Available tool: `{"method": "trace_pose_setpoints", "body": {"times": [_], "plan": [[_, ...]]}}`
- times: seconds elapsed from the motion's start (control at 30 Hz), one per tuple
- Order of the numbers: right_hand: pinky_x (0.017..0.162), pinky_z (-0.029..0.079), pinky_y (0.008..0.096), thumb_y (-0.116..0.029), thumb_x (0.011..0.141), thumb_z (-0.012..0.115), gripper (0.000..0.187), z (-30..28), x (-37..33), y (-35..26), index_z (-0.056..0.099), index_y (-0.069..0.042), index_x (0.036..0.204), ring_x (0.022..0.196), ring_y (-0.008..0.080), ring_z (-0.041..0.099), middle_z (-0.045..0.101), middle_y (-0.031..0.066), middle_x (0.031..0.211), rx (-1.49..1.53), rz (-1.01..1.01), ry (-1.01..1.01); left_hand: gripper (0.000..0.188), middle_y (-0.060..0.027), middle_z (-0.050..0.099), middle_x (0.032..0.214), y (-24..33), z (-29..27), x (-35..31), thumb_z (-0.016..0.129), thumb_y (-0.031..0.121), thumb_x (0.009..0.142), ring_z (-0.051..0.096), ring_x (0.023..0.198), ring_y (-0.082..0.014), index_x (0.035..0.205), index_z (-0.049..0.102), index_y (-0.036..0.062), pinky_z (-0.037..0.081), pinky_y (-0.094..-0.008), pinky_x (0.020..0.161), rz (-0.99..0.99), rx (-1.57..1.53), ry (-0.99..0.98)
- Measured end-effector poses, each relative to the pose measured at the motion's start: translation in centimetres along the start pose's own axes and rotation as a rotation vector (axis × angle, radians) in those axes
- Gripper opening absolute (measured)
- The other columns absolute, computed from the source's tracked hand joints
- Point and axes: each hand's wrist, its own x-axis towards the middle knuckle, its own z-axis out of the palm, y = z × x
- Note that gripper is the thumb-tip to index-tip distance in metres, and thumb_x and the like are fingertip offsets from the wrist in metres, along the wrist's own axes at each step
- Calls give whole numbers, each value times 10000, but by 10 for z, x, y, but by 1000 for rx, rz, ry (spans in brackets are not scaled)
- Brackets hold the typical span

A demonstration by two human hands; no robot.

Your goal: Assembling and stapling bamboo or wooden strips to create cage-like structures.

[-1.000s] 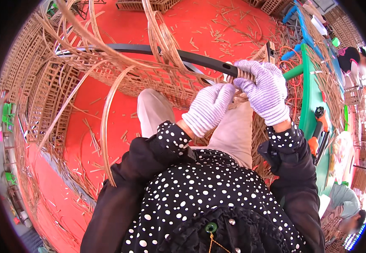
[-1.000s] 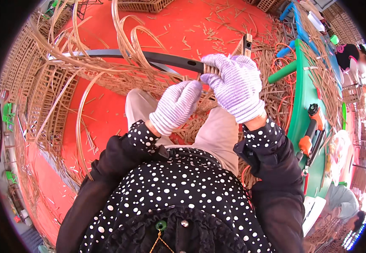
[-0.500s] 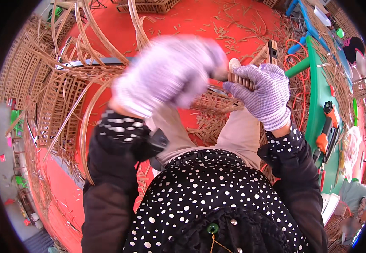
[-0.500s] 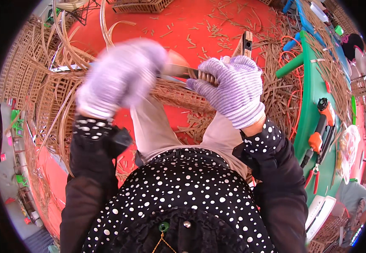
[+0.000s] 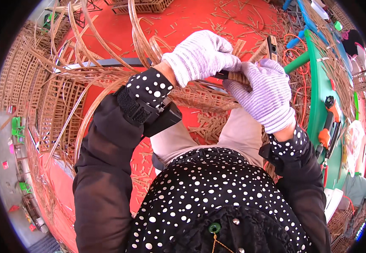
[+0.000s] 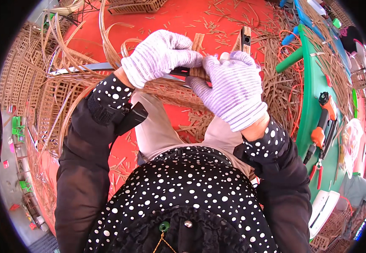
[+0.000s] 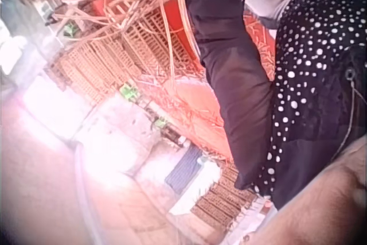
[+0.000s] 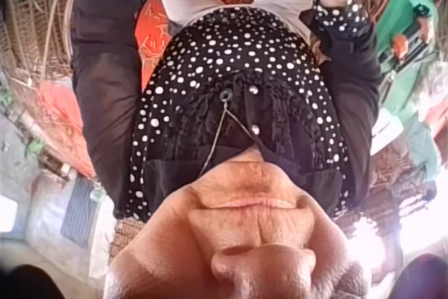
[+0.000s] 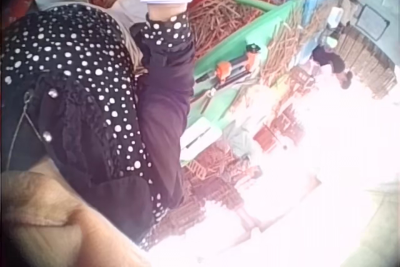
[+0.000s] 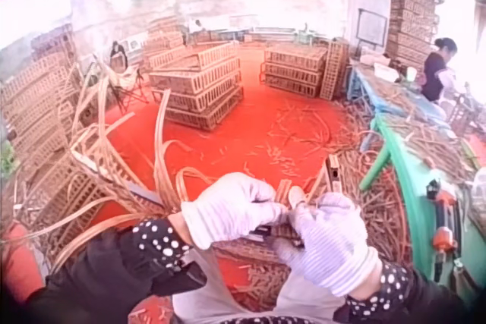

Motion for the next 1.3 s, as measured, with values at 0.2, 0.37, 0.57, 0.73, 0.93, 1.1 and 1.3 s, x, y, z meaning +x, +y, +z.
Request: {"method": "trace_pose_setpoints", "body": {"times": [0.2,0.37,0.57,0.73,0.93,1.1,1.3], "plan": [[522,439,360,-373,715,622,282,3,-1,-5,591,-94,706,535,253,553,562,73,591,26,47,-67,265,19,410,480,-5,-1,2,665,200,743,385,475,-33,581,553,23,339,-235,464,-120,6,5],[461,416,370,-354,707,626,273,-5,-6,18,573,-92,648,490,270,543,537,76,533,47,44,-56,177,-45,565,715,-9,8,25,580,195,749,562,665,-194,909,657,188,451,-293,589,516,669,-107],[504,406,387,-267,663,640,142,10,23,40,601,-131,671,485,262,524,528,60,520,97,-211,68,208,-101,538,664,2,-22,23,609,189,672,554,614,-248,829,614,53,435,-328,547,696,762,23],[535,414,383,-345,646,666,256,18,45,76,553,-120,597,535,263,533,528,52,533,92,-184,-43,154,-19,547,643,5,2,47,591,169,753,515,578,-102,778,609,18,410,-248,538,-288,-290,70],[723,461,354,-195,688,672,276,-25,-65,172,616,-91,937,858,291,574,614,105,891,12,275,135,122,6,496,579,-6,11,65,620,148,750,478,514,-86,707,583,40,400,-237,505,-396,-369,-20],[878,400,328,-366,707,643,595,-73,-164,261,480,-30,1171,1022,258,538,539,167,1107,-228,1083,-68,118,-12,587,614,-22,0,77,665,137,734,525,520,-71,688,616,39,410,-212,483,-246,-346,8],[969,339,317,-380,620,750,946,-71,-237,302,256,99,1269,1190,303,387,345,252,1299,-476,1406,-381,143,-49,605,639,-28,12,70,642,135,747,564,537,-106,725,632,-6,465,-234,501,-293,-474,-22]]}}
